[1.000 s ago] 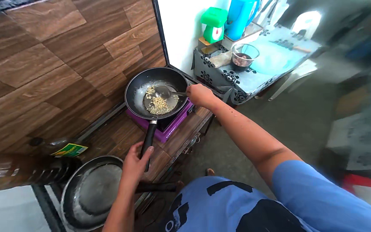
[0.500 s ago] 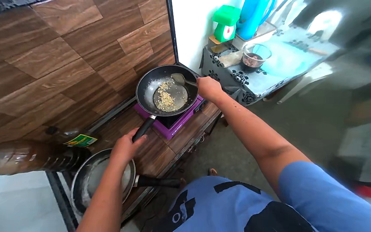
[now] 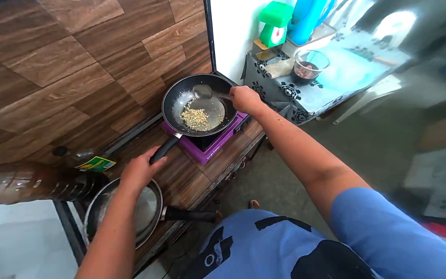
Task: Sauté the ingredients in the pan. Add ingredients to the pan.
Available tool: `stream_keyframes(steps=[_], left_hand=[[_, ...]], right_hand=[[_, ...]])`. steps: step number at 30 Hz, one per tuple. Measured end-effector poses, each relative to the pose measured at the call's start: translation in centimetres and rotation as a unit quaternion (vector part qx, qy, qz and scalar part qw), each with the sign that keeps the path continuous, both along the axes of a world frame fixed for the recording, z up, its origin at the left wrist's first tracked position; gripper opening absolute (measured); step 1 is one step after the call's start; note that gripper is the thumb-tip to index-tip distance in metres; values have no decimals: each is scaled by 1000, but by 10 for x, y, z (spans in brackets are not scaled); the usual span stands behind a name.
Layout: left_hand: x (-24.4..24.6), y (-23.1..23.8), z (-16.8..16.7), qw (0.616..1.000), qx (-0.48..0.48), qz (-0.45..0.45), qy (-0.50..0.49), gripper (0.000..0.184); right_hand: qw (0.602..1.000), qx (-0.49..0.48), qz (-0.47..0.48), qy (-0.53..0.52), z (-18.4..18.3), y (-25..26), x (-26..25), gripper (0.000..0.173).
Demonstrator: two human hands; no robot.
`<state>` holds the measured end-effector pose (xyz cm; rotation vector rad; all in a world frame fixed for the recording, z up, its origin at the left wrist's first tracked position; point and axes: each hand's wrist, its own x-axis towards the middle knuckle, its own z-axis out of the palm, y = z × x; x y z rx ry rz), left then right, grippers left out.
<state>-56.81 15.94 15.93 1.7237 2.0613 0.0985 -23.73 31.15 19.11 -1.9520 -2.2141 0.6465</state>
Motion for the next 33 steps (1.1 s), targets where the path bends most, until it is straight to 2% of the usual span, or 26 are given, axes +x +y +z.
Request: stream_keyframes(steps=[3,7,10,13,17,19,22,26,29,33], left_hand=[[7,-7,0,997,38,-5,67,53],[7,-14,-5,994,81,2,67,52],[3,-19,-6,995,82,10,51,56],[0,-26,-7,995,91,20,47,55],[-3,-30,-10,995,80,31,49,54],[-1,-30,-9,995,68,36,58,54],[0,-30,-7,996,63,40,57,54],[-2,-31,-10,995,77,38,44,53],[-3,-30,-13,995,75,42,44,53],[-1,-31,-8,996,68,44,35,53]], right_hand=[[999,9,-21,-28,-2,4,-8,25],[996,10,82,-28,-6,3,-15,27],[989,11,137,-54,14,-13,-10,30],[989,54,115,-78,29,-21,-5,30],[988,97,53,-105,17,-14,-22,30],[989,88,62,-101,10,-17,-35,29],[984,84,129,-93,2,-34,-39,29],[974,80,187,-102,2,-68,-9,31],[972,85,181,-120,19,-88,19,30],[964,154,165,-142,50,-123,44,23]])
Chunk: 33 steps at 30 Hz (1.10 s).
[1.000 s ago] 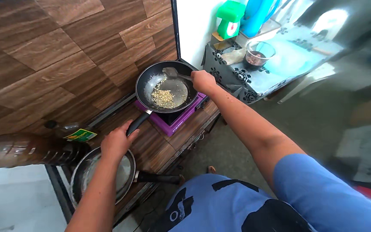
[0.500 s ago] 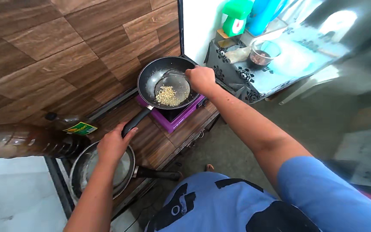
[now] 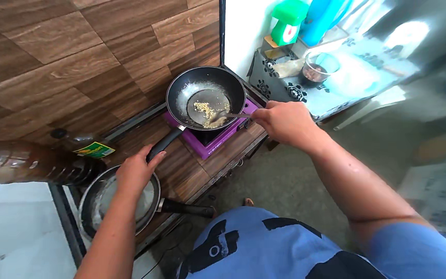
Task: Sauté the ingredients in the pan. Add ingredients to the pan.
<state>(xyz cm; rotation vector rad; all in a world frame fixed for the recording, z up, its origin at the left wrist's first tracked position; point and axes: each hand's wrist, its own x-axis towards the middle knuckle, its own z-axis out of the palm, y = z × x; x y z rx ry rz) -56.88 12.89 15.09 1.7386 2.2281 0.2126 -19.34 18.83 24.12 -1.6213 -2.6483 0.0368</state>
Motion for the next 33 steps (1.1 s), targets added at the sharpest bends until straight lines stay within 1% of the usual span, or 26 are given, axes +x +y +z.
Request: stream_keyframes(steps=[2,5,7,8,11,14,16,18,20,23,25,27,29,30,33], left_hand=[[-1,1,1,1000,-5,0,3,54],[-2,1,-2,1000,-3,-5,-3,56],[-2,0,-4,1000,7,-10,-6,56],[-1,-1,-5,1000,15,-13,-8,55],[0,-2,-9,999,37,-16,-9,54],[3,-3,-11,998,51,-10,-17,52],[2,-4,-10,997,63,-12,-32,51],[-1,-5,-12,996,77,-15,-52,50],[-4,-6,-16,992,98,-18,-74,50],[-6,-8,-17,990,109,-16,-93,49],[-3,-8,-16,989,112,-11,-94,48],[-1,-7,-14,989,113,-4,-97,47],[0,-7,-13,989,110,5,-100,48],[-1,-8,-13,988,115,8,-105,48],[-7,-13,-15,983,134,7,-124,46]], right_hand=[[999,-14,-28,-26,8,-9,-3,20],[992,-80,-85,-45,-5,6,-24,26],[990,-85,-107,-32,-13,19,-35,28],[990,-78,-113,-25,-11,23,-40,27],[992,-52,-118,13,-4,40,-54,26],[993,-46,-102,30,-24,71,-65,29],[994,-65,-82,22,-38,82,-67,33],[994,-77,-76,13,-38,77,-62,33],[994,-73,-76,9,-26,63,-50,29],[994,-73,-82,-3,1,29,-34,29],[996,-53,-68,-8,11,5,-30,26],[997,-47,-60,-13,7,-8,-37,23],[993,-81,-81,-34,-3,-1,-49,27],[992,-83,-92,-28,-10,6,-51,29],[992,-45,-118,-5,-11,14,-45,31]])
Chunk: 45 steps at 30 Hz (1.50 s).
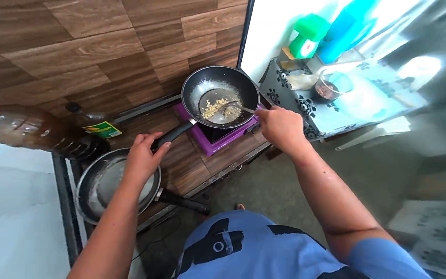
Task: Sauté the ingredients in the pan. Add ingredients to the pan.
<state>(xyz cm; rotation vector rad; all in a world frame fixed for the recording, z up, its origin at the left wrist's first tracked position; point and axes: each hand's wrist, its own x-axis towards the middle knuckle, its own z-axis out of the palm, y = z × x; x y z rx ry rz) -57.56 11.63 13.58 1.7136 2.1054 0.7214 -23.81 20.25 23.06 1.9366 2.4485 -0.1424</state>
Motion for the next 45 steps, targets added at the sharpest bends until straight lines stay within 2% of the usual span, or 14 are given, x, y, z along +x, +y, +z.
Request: stream_keyframes(steps=[2,5,9,14,19,22,29,33,36,41,45], left_hand=[[-3,-4,-1,1000,-5,7,-4,46],[-4,-7,-4,1000,-13,14,-8,46],[-4,-11,-8,999,14,23,-26,44],[-3,-19,-13,998,27,44,-42,44],[-6,-28,-18,996,31,46,-67,47],[-3,-30,-17,996,12,48,-74,46],[4,-31,-13,996,9,48,-68,46],[4,-32,-9,997,3,50,-61,47],[6,-32,-7,997,-2,54,-58,47],[9,-31,-5,995,-22,75,-66,47],[7,-31,-6,995,-21,71,-62,44]], right_hand=[[999,35,5,7,-1,1,9,26],[1000,-7,-17,-8,-10,18,7,30],[999,16,-30,15,-15,25,-1,31],[999,-12,-21,21,-29,39,-11,32],[999,29,-21,34,-8,4,10,27],[999,9,-28,25,-13,-7,16,27],[993,-19,-86,78,-38,27,13,33],[993,-19,-60,95,-33,18,18,31],[994,-18,-75,77,-28,13,19,31],[995,-28,-56,79,-54,30,-7,34],[996,-23,-20,83,-45,14,-18,34]])
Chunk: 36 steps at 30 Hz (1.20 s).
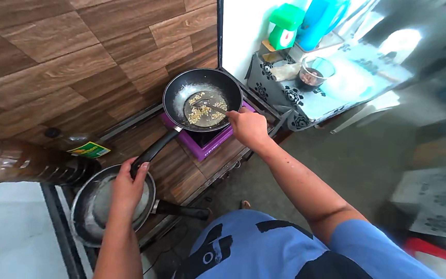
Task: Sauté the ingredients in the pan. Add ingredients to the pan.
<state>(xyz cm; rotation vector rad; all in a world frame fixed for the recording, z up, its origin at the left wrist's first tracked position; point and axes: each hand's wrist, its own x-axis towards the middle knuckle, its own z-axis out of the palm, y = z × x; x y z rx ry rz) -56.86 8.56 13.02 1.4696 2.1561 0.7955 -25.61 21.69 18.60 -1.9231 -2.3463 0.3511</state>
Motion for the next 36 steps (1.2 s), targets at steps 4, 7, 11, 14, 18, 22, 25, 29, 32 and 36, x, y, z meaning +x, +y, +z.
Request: stream_keyframes(steps=[4,7,11,14,18,22,25,29,32,36], left_hand=[[1,0,-1,1000,-3,5,3,43],[2,-1,-1,1000,-2,7,-4,44],[1,-1,-3,1000,-2,16,-8,43],[2,-1,-3,1000,-12,26,-8,44],[1,-1,0,999,-36,33,-8,47],[-1,0,-2,999,-28,30,-17,45],[-2,1,-4,999,-20,23,-20,43],[-6,2,-4,999,-28,16,-20,43],[-7,2,-4,999,-22,14,-27,42],[-8,2,-5,999,-10,13,-35,40]], right_hand=[[1000,0,15,-20,-5,-4,7,33],[1000,14,-7,-12,-1,-4,16,35],[1000,18,12,-15,8,-15,17,32],[1000,2,10,-26,-2,-7,11,34],[998,48,2,-32,24,-18,26,31],[994,79,9,-75,52,-40,50,24],[995,45,0,-94,44,-27,43,25],[995,29,-15,-97,43,-9,36,29],[990,78,31,-114,67,-37,41,22],[981,47,41,-182,73,-50,33,22]])
